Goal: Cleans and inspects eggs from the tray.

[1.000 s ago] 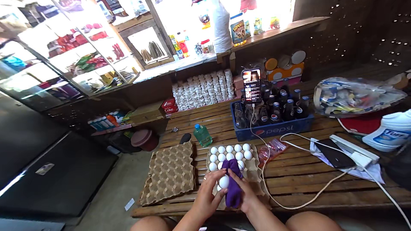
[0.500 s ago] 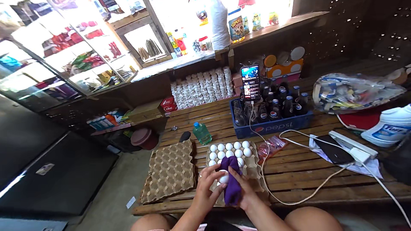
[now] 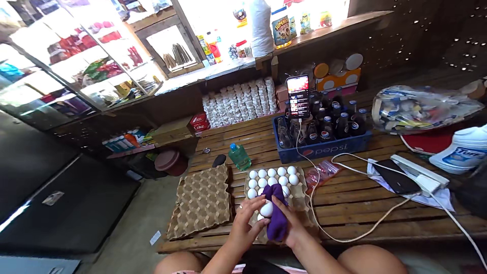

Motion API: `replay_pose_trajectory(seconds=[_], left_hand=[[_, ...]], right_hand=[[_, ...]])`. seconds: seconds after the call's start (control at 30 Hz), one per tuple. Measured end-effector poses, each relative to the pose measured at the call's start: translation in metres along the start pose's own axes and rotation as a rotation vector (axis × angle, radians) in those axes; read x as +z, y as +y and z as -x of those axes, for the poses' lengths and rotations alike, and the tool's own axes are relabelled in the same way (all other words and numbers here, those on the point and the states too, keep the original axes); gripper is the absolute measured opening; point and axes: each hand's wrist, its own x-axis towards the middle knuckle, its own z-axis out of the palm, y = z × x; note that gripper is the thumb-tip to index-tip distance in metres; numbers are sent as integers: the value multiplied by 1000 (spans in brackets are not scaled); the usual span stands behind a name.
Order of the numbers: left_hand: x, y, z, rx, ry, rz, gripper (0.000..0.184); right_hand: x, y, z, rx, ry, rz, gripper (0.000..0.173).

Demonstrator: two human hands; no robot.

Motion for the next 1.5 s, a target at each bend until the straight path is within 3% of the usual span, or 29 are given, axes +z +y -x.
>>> replay_pose_trajectory(seconds=[0.27,0.47,0.63,0.77,0.9,1.0,1.07,1.2,1.3,1.4,1.5], left_hand=[[-3,0,-2,91,-25,20,28],[-2,-5,0,7,98,-27,35],[-2,-5,0,-140,188,-19,40],[0,-2,4,-86,86,-28,36],[0,4,4,54,-22,-35,29],[1,3,2,29,32,-21,31],[4,1,2,-64,119,84,35],[5,7,0,-363,257,381,44],[4,7,0,-403,269,491,44],[2,7,1,-364,210,503,40],[2,10,2,-334,111,554,46]], right_hand=[[-3,-1,-3,37,-23,-1,30],[-2,1,0,69,-116,94,41],[4,4,10,-146,-123,339,59],[0,7,7,-313,-135,435,63],[2,0,8,-172,-18,297,60],[3,1,9,-152,-57,281,59],[3,4,10,-266,-118,403,56],[-10,21,-5,-691,-281,729,45],[-12,25,-7,-789,-299,792,45],[-12,23,-6,-727,-267,694,47],[-2,9,8,-422,-131,506,53]])
